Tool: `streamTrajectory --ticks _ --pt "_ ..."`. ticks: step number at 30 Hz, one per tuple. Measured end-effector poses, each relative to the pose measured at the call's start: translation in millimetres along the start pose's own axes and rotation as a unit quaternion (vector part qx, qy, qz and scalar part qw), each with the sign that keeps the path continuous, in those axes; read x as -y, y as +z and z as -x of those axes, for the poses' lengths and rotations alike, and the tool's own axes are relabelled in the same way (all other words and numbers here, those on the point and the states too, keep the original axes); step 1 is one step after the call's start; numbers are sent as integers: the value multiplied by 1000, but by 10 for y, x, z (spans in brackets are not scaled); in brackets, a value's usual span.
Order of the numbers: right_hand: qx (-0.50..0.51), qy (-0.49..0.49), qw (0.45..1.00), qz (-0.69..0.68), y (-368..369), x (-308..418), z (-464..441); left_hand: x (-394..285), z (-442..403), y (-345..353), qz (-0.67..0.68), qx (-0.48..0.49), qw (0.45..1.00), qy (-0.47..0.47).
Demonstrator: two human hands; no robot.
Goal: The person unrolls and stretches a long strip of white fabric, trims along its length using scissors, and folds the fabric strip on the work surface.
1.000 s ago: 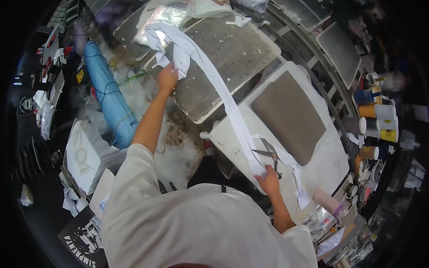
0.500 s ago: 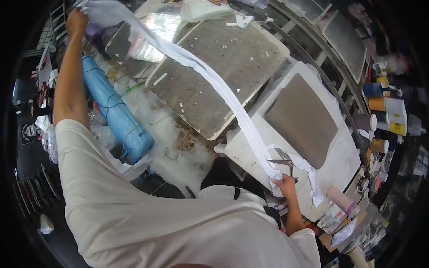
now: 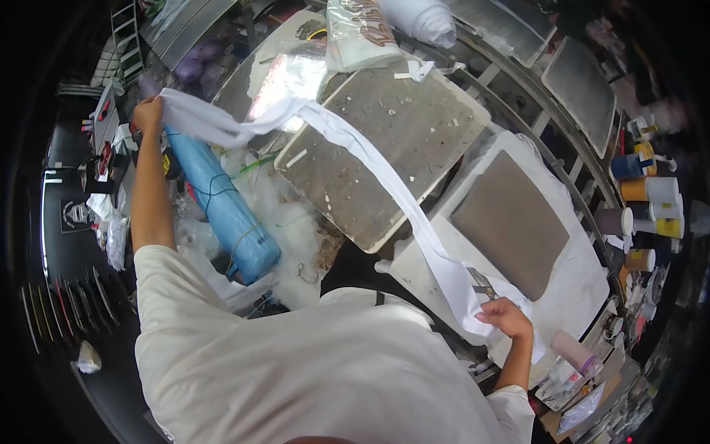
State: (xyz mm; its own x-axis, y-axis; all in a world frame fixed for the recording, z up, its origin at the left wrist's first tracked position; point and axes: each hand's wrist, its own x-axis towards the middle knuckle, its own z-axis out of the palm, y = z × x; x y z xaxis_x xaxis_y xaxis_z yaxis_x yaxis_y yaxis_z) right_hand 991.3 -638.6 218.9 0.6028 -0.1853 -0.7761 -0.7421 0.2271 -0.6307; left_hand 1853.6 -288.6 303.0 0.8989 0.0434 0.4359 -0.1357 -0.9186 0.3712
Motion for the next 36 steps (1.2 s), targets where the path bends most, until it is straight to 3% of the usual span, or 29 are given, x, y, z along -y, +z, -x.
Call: streamTrajectory --ticks 3,4,5,6,8,9,11,12,13,14,16,17,19,22,24,25,28,29,31,33,35,36 --pt "-18 11 1000 -10 41 -50 -118 287 -805 352 40 2 997 -64" --pt "-15 18 1000 12 3 -99 -133 345 -1111 467 108 37 989 -91" --pt "-11 26 999 35 -6 -120 -177 313 -1408 450 -72 49 996 -12" --pt "-35 33 998 -42 36 -120 -170 307 -1805 540 -171 22 984 -37" --pt "-63 17 986 -153 251 150 -128 114 -2186 449 -136 49 988 -58" --pt "-66 17 983 -168 329 435 -106 398 -2884 698 -179 56 982 15" --pt "-76 -16 979 -191 353 668 -85 294 -3296 793 -95 -7 995 42" --pt "-79 -9 978 -194 362 725 -62 248 -3386 906 91 46 994 24" --pt "-148 -55 966 -206 364 776 -41 223 -3439 1007 274 97 957 1" --pt "-215 -100 947 -215 367 818 -18 228 -3432 1128 273 103 957 0" --pt "-178 -95 955 -217 397 1169 -124 -40 -2925 1117 226 240 943 -50" --pt "-139 -94 961 -219 406 1276 -179 58 -2749 1263 253 310 916 -7" --pt "-180 -78 955 -222 473 1258 -222 270 -2134 1700 276 418 866 13" --pt "-198 -70 948 -239 550 1246 -314 747 -810 2295 204 638 739 76" --pt "-177 -68 954 -234 497 1228 -294 484 470 1849 185 645 740 -44" --pt "-157 -67 958 -231 476 1215 -268 485 927 1831 233 690 681 -80" --pt "-192 -23 949 -247 522 1300 -185 0 2268 1483 306 674 638 -213" --pt "-195 -24 949 -245 479 1261 -131 -197 2550 1451 309 674 636 -212" --pt "-109 -62 983 -131 390 1110 -1 -522 2974 1419 368 586 656 -300" --pt "-33 -71 997 -20 368 1236 177 -670 3130 1607 382 548 683 -295" --pt "-98 -152 976 118 312 1188 349 -679 3241 1866 392 508 711 -287" --pt "-99 -159 975 117 312 1186 402 -634 3261 2031 387 493 725 -287"
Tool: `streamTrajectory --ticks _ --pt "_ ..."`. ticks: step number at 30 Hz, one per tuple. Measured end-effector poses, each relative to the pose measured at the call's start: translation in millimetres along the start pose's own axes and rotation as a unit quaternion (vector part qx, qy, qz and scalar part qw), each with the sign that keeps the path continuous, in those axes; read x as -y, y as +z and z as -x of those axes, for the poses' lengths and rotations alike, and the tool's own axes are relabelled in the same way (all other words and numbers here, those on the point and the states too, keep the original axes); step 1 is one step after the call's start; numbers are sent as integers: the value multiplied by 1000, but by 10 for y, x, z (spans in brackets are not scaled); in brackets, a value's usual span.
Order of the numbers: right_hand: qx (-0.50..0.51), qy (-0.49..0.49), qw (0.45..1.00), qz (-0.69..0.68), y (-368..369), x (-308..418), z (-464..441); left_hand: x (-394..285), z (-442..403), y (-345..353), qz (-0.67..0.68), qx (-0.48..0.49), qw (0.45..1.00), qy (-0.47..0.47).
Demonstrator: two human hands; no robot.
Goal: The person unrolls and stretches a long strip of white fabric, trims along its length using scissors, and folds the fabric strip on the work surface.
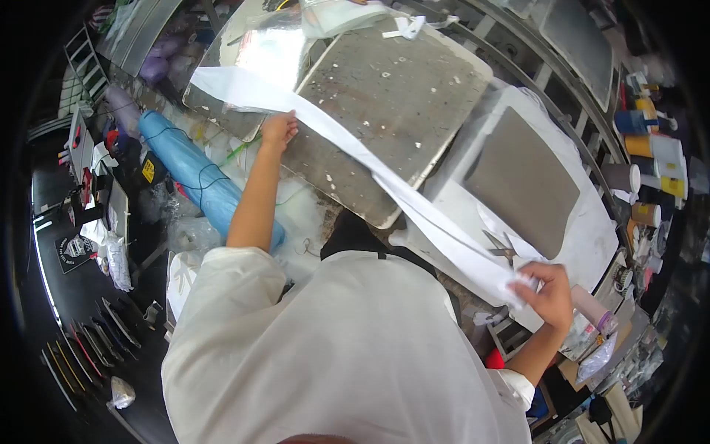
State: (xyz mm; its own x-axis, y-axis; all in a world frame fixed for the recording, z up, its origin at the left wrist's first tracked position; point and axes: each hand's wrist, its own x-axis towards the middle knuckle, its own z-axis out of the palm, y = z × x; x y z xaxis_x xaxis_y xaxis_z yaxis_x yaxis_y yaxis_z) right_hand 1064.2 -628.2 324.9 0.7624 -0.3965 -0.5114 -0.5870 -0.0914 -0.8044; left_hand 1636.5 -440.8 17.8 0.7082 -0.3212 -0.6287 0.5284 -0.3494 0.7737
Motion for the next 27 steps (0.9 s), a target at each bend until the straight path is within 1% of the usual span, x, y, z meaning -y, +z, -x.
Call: streamTrajectory --ticks 1,2,3,4,5,6,7,8,9,10,11,13,14,16,17,19,20,22,23,25,26,27 --pt "-136 14 987 85 4 19 36 17 -38 -12 -7 -18 1000 7" --pt "-268 31 949 164 0 6 98 -26 37 -36 -13 -17 1000 13" --pt "-273 31 949 157 -22 -31 186 -84 112 -55 100 -22 995 17" --pt "-304 18 937 171 -46 -72 276 -143 179 -73 211 -24 977 18" --pt "-335 7 924 185 -69 -131 365 -194 247 -108 204 -22 978 19" --pt "-326 -53 929 164 -33 -278 412 -240 318 -171 265 -13 963 38" --pt "-327 -53 930 158 23 -350 435 -283 364 -267 326 -6 944 57" --pt "-298 -86 936 169 95 -371 423 -315 414 -363 323 -6 944 62" --pt "-270 -120 938 180 160 -408 399 -267 390 -485 296 18 953 56" --pt "-273 -124 937 178 250 -509 369 -209 363 -574 270 41 961 48" --pt "-259 -127 938 193 378 -641 325 -147 346 -632 269 44 961 52" --pt "-246 -126 938 208 611 -838 220 -30 349 -708 323 91 942 -18" --pt "-253 -137 932 220 725 -910 191 31 354 -704 322 93 942 -23" --pt "-263 -147 924 234 925 -1037 145 120 473 -539 290 63 953 -64" --pt "-261 -144 925 237 1006 -1128 135 151 525 -443 292 63 952 -68" --pt "-282 -152 905 281 1122 -1320 130 211 621 -309 323 24 943 -78" --pt "-278 -148 906 282 1148 -1380 107 213 647 -288 323 22 942 -83" --pt "-343 -129 881 299 1225 -1397 165 343 645 -219 334 100 935 -58" --pt "-345 -116 882 301 1236 -1390 172 404 646 -155 330 106 936 -68" --pt "-364 -142 862 322 1221 -1264 135 540 743 -52 317 126 940 -21" --pt "-335 -107 894 276 1251 -1331 154 606 825 5 315 130 940 -31" --pt "-335 -98 895 279 1270 -1400 160 587 995 88 343 145 927 -44"
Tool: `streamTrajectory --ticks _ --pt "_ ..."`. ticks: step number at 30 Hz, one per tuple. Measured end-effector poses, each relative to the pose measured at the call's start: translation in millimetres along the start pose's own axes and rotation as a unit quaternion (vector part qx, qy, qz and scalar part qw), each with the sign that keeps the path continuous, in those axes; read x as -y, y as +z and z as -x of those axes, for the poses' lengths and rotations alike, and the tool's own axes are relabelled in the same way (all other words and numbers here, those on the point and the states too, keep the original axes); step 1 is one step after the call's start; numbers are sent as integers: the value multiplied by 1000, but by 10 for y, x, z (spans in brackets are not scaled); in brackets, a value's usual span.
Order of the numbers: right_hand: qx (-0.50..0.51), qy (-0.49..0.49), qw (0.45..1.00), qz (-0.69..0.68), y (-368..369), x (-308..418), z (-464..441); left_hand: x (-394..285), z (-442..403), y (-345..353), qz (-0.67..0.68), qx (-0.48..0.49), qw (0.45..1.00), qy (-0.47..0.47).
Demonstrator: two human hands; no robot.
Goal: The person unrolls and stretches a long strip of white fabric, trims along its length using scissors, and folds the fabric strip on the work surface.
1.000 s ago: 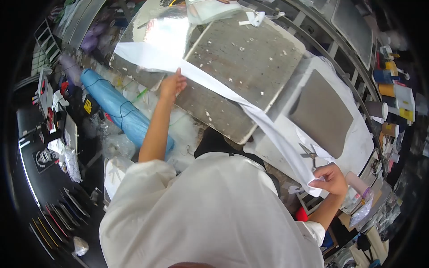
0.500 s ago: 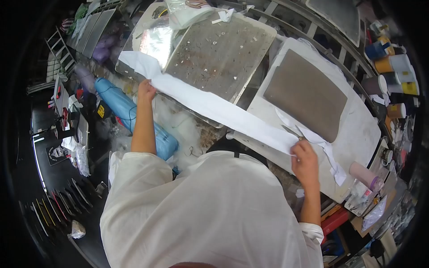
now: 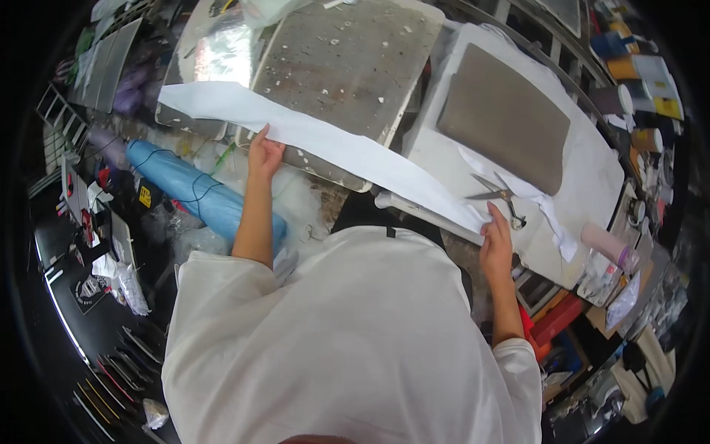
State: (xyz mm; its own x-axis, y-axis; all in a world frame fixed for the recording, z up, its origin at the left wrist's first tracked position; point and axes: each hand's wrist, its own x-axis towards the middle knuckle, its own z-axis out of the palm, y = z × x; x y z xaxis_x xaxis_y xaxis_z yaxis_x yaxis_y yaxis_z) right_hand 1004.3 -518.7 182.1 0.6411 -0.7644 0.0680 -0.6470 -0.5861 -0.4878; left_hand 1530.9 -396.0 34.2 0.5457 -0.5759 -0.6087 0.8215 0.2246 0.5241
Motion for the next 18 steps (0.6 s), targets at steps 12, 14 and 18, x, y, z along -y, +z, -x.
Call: streamTrajectory --ticks 12,14,18 --pt "94 20 990 -105 -367 -106 -56 1551 1049 576 46 100 966 -233" --pt "91 -15 991 -98 -505 -44 -67 1970 1285 686 38 118 961 -248" --pt "62 -100 988 -99 -300 -632 173 2807 1771 1018 18 120 965 -232"
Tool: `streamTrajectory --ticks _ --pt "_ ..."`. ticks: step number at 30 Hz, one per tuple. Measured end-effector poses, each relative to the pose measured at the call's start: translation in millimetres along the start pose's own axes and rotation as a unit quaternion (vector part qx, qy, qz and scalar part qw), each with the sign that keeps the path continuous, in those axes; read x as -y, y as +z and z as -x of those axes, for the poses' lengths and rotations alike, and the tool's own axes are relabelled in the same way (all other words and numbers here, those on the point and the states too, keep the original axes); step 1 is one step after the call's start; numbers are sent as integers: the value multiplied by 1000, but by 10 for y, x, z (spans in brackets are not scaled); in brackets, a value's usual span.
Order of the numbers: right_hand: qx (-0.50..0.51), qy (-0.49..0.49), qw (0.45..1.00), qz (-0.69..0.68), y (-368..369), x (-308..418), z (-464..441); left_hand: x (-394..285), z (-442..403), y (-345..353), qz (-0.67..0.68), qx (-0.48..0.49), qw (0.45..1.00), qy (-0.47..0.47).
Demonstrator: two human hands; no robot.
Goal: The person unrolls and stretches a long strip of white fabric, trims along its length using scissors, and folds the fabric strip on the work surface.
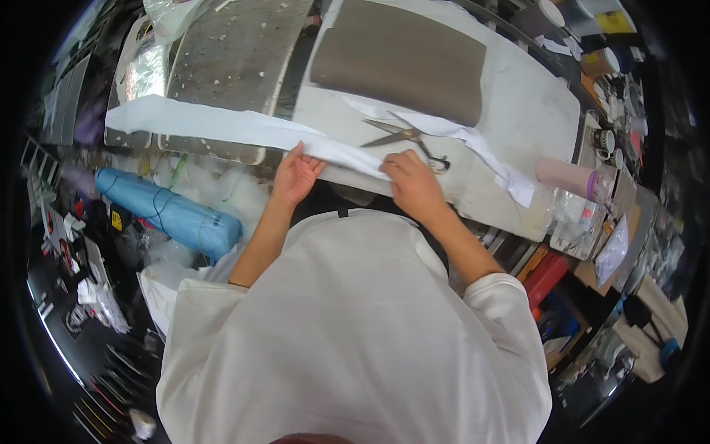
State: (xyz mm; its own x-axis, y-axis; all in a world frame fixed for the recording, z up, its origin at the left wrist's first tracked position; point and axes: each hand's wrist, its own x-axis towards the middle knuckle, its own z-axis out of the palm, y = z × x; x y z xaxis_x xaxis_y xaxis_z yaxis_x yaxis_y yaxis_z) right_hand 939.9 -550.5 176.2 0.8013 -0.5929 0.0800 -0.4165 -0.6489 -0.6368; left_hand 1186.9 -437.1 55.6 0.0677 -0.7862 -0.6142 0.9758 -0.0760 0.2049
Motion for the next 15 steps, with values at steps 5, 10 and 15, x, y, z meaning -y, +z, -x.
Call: streamTrajectory --ticks 5,10,15 --pt "211 -97 973 -17 273 -706 526 1198 43 286 6 -48 997 54" --pt "34 32 999 10 0 -1274 536 1824 -3 356 -13 -107 991 85" --pt "-26 -91 992 81 -128 -1671 131 2315 61 514 -11 -76 996 47"
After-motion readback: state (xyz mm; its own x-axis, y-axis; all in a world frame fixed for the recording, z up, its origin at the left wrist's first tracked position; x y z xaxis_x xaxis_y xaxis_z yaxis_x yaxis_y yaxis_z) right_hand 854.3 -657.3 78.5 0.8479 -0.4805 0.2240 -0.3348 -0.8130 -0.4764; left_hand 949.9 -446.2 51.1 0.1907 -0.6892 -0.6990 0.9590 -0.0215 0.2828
